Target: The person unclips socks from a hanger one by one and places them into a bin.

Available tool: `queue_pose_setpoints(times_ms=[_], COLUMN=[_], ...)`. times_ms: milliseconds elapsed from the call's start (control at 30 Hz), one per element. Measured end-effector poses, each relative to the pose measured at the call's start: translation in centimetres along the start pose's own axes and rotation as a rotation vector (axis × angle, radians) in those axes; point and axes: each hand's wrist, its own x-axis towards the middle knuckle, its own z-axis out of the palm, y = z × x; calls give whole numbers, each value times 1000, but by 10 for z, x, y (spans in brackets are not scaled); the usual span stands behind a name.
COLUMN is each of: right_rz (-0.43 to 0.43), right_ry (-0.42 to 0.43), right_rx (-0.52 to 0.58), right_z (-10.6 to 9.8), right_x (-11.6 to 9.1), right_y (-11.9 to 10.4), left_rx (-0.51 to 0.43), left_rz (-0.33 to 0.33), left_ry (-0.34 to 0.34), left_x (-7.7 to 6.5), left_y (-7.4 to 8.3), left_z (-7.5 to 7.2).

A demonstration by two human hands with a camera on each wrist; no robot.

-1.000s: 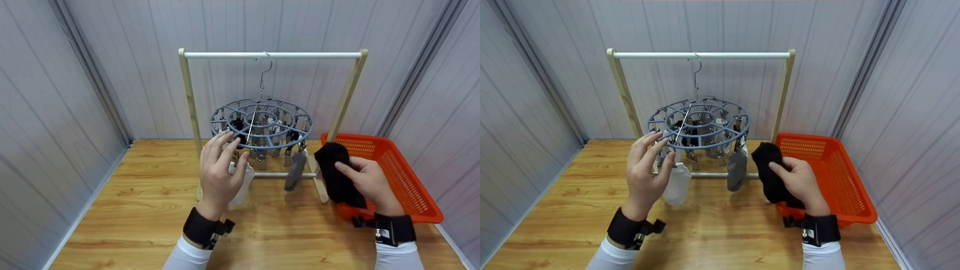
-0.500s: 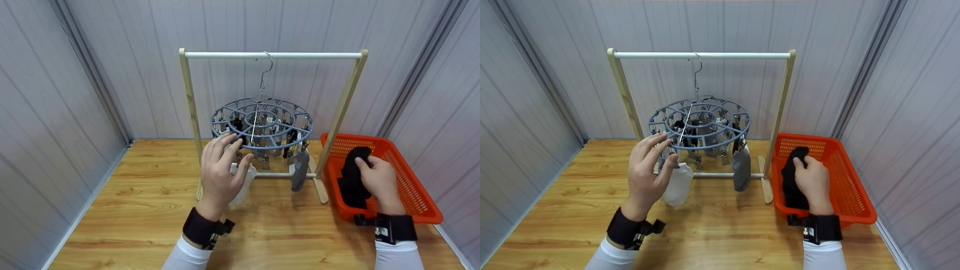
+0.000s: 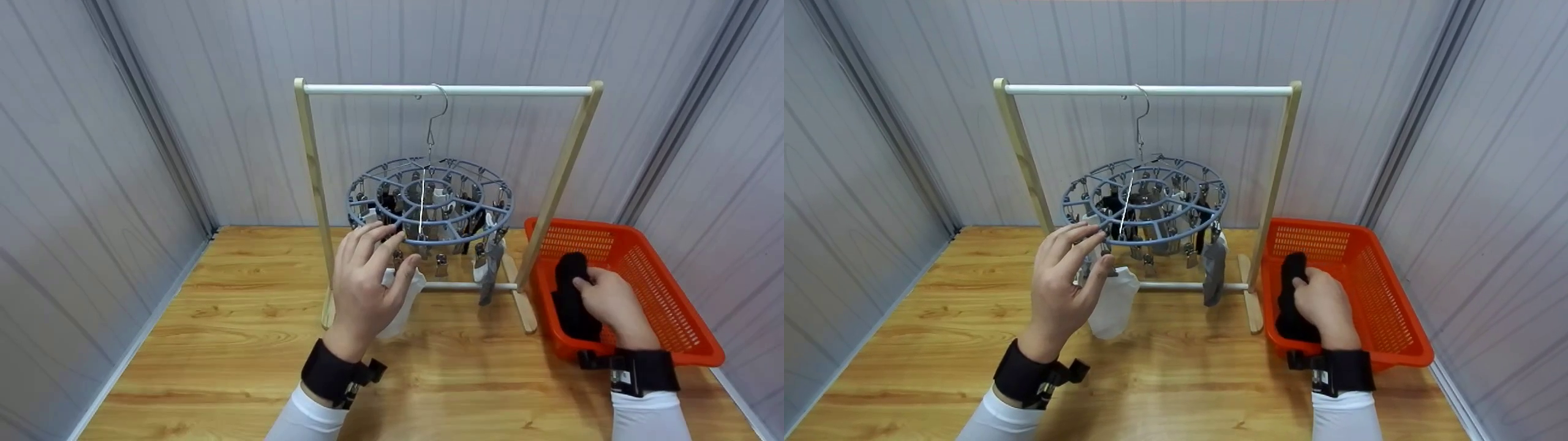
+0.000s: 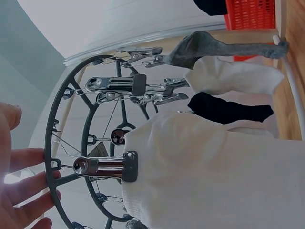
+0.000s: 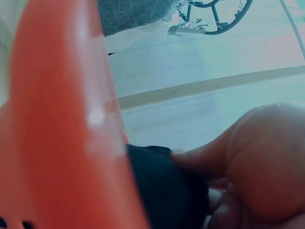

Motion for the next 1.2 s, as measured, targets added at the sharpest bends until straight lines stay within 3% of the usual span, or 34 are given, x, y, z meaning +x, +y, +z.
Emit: queue_pose_setpoints(times_ms=[133, 300, 400, 533, 800, 1067, 1200], right_rz=[10, 137, 184, 147, 57, 35, 27], right_ry=[-28, 0, 22, 65, 172, 146, 130], right_rx=[-70, -181, -170, -116, -109, -72, -50], right_z=[-1, -9, -12, -9, 8, 15, 16], right_x=[0, -6, -10, -12, -15, -21, -24], right_y=[5, 7, 3, -12, -39, -51, -58], left_rx=[-4, -11, -20, -31, -85, -155, -104], left_rz=[7, 9, 7, 11, 43, 63, 68], left_ry=[3, 1, -10, -19, -25, -29, -11], left_x=[0, 0, 0, 1, 2, 4, 6], left_y=[0, 2, 2, 4, 9, 12, 7], left_z=[1, 2, 2, 1, -2, -4, -7])
